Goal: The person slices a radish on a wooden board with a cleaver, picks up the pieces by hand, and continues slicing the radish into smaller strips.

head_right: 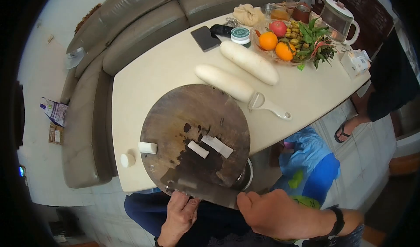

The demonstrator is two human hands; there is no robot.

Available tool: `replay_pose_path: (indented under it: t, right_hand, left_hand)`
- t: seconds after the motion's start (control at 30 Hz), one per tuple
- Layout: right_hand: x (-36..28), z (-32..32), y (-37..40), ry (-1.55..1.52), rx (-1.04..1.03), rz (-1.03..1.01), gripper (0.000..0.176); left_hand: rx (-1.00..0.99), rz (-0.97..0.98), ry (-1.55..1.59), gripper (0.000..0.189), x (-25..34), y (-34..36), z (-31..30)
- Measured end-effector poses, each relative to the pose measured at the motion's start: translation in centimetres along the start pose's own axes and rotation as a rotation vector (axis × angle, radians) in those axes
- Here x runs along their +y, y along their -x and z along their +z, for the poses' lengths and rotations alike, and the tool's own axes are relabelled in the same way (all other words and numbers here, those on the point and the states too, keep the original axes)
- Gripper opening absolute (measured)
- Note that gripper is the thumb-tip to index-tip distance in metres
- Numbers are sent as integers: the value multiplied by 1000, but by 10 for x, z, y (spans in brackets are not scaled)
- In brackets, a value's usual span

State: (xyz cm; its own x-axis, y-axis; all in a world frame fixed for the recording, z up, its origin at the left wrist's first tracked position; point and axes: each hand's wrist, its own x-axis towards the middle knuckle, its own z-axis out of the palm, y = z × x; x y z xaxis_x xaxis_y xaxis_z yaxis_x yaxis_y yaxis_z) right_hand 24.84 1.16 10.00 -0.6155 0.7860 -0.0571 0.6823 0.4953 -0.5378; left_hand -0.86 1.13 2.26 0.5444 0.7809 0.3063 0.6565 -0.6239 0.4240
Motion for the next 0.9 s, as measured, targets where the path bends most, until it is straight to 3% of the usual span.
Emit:
replay_pose_path:
  t: [0.07,0.13,0.5,0.77,0.87,0.9]
  right_hand:
    - [-3,-1,-5,22,-42,-37,16]
    - [-3,4,-5,176,-153,-102,36]
    - [-8,-8,-24,249,-204,-167,34]
    - [-2,-13,-30,180,-271,-157,38]
    - [-1,-12,-30,153,-320,-159,36]
    - [-4,-12,-28,134,-282,-105,27]
  left_hand:
    - [2,9,-9,36,-5,8,10]
    - [-20,-10,-13,38,-4,16,13]
    - [-77,-107,-94,36,8,25,13]
    - [-44,-65,-113,31,6,14,13]
    - [-51,-73,-118,31,7,14,12]
    - [-52,-75,-112,32,6,14,13]
